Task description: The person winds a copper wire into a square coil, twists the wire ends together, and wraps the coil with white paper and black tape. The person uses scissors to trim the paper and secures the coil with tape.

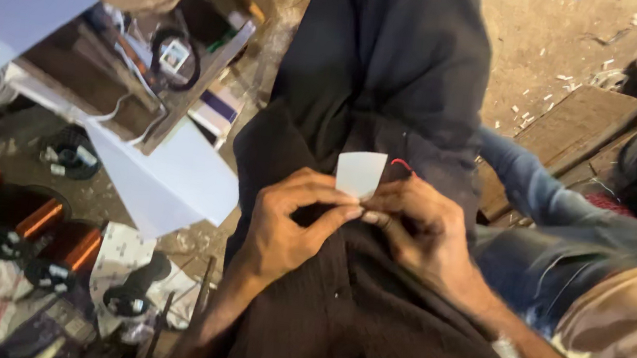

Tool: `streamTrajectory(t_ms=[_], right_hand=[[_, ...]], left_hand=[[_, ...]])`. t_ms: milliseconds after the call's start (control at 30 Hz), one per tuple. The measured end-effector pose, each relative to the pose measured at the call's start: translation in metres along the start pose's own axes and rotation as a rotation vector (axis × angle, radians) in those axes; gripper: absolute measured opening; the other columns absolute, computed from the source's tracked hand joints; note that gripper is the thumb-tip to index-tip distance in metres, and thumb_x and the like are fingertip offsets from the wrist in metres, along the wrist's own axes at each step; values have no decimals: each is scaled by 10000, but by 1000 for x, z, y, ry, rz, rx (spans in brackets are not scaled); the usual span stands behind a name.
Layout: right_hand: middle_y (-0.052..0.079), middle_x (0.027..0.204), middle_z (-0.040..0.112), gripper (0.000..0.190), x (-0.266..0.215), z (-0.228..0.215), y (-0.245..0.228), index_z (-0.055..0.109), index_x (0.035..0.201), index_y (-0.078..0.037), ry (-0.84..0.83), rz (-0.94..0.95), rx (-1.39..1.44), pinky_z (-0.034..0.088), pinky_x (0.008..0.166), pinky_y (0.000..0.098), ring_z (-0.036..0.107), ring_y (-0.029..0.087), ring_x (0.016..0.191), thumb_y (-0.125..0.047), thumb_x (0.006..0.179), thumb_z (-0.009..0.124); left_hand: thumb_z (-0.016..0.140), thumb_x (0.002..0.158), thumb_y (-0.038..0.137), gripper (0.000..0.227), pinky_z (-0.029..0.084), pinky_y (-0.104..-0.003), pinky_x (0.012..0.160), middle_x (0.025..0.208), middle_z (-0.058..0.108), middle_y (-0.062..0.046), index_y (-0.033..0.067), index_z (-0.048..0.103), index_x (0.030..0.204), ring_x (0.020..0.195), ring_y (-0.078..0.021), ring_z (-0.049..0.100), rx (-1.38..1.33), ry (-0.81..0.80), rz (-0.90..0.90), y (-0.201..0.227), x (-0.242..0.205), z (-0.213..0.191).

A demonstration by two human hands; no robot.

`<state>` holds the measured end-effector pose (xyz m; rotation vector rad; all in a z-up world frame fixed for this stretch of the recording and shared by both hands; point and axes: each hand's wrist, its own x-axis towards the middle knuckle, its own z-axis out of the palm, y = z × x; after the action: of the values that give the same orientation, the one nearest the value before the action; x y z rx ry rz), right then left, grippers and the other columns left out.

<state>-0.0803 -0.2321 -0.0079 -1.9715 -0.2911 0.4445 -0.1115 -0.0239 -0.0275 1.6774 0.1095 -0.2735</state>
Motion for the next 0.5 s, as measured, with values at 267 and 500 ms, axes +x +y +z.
streamTrajectory(t_ms=[267,500], right_hand=[[123,944,674,155,-1,-7,-4,702,947,-14,-58,-34,160,546,826,354,691,273,905,62,835,778],[96,960,737,135,9,-19,-12,736,983,-29,-207,146,193,550,828,340,727,238,923,-48,873,813]], left_hand=[[777,792,-93,696,553,-269,810,865,682,-99,43,340,1317,824,-152,695,-368,31,-223,-21,-6,11],[769,754,-87,562,600,-304,814,927,744,-125,15,422,1184,874,-178,748,-562,-108,-400,-43,-5,7]])
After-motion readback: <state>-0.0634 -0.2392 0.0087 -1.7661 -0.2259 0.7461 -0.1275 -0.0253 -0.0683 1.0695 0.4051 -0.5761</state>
